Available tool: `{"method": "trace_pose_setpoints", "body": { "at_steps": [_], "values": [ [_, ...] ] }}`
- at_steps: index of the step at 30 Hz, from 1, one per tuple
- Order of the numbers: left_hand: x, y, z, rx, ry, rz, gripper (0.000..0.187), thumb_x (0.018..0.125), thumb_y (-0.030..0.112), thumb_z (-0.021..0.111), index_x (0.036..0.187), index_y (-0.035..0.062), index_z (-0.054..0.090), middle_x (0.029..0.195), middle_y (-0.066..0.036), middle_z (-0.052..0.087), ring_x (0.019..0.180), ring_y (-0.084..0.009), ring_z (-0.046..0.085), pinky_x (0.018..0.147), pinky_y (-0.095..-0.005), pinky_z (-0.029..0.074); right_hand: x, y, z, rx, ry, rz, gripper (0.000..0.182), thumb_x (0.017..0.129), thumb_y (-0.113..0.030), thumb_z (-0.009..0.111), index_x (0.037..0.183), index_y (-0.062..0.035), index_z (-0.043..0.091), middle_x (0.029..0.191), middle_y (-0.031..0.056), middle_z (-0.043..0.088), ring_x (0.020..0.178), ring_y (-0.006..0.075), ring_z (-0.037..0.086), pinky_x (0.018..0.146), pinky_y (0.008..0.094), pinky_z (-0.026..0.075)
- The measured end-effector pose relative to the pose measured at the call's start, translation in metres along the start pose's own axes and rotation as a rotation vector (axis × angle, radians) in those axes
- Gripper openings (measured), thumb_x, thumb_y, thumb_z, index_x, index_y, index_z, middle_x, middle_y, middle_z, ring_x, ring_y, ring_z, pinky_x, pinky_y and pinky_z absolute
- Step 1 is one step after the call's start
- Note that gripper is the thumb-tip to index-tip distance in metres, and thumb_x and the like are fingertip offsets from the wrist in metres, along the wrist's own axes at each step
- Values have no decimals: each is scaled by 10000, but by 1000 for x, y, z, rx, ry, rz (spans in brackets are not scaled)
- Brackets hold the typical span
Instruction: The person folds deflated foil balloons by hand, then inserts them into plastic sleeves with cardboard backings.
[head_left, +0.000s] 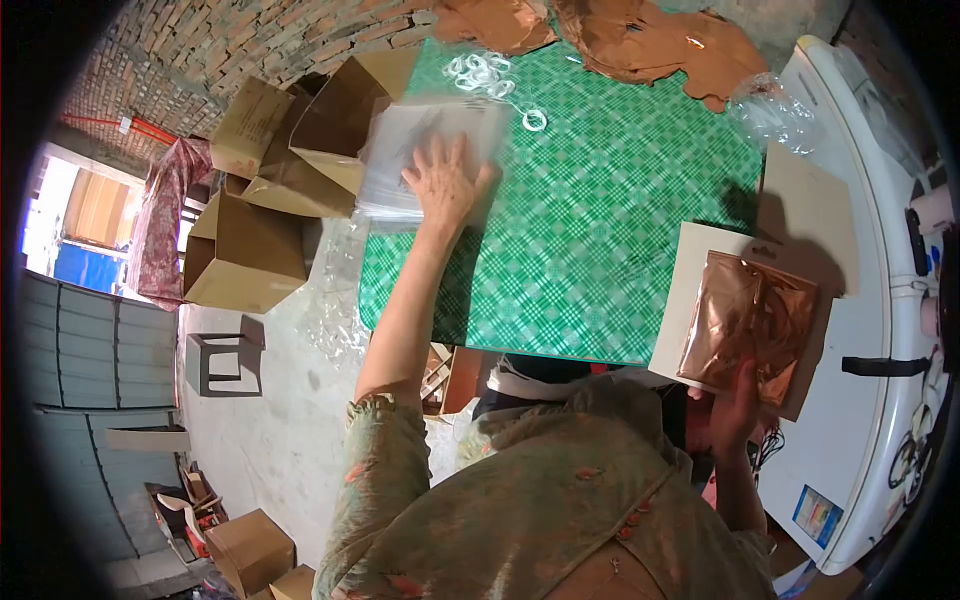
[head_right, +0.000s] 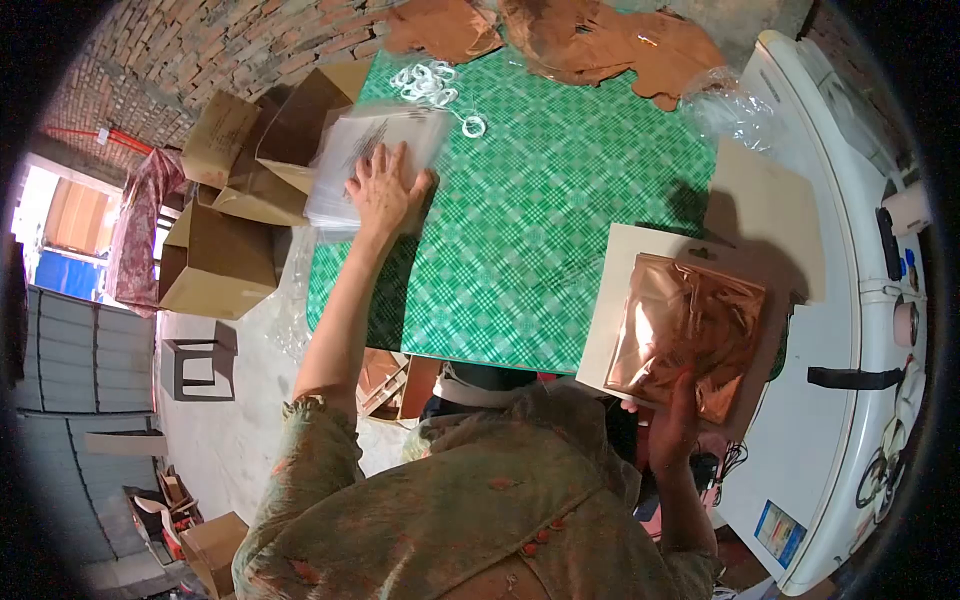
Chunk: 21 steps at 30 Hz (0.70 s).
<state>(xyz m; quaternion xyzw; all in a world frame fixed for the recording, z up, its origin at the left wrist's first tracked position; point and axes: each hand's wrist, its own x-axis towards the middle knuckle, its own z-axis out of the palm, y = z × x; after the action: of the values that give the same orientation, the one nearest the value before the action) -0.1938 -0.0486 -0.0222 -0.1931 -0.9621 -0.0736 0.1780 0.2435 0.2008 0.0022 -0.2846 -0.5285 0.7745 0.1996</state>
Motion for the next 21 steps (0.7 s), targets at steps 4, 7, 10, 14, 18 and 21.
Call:
{"method": "trace_pose_setpoints", "body": {
  "at_steps": [4,7,10,14,18,21],
  "values": [
    [2,4,4,31,96,67,719,898,576,630,1485,174,528,1565,-184,405,1434,-464,302,1063,-723,267,-2,6,-8,-52,-59,-83,433,1118,-356,383,1337,-17,543,1208,114,630,927,201,629,790,374,522],
    [-15,27,-18,74,218,115,697,916,567,653,1457,142,540,1548,-209,413,1472,-493,268,1080,-757,258,-7,-8,-3,11,16,0,479,1110,-427,368,1274,-21,562,1076,115,660,820,220,676,735,354,564],
    [-54,61,-48,-176,177,322,701,937,538,660,1501,154,500,1572,-179,423,1447,-476,356,1137,-653,304,-9,-13,-9,34,77,35,506,1106,-460,358,1249,-23,569,1013,118,676,762,226,700,687,347,590],
    [-121,117,-81,-667,-118,697,653,914,507,700,1422,112,586,1530,-192,480,1423,-452,420,1153,-598,349,-6,-5,-38,-24,-41,-45,454,1126,-336,346,1361,13,516,1155,145,659,896,216,662,791,366,549],
    [-175,130,-100,-548,-354,805,795,832,563,741,1466,124,549,1556,-165,457,1473,-391,377,1216,-598,255,-5,-13,-31,189,-187,-224,396,1093,-121,452,1455,40,451,1342,185,606,1093,240,645,948,379,531],
    [-184,121,-113,-503,-415,777,902,757,565,793,1504,149,506,1577,-146,427,1494,-377,343,1234,-595,214,5,19,-68,-622,42,-630,522,1003,16,573,1498,38,410,1419,204,563,1223,283,604,1061,397,483]
  ]
}}
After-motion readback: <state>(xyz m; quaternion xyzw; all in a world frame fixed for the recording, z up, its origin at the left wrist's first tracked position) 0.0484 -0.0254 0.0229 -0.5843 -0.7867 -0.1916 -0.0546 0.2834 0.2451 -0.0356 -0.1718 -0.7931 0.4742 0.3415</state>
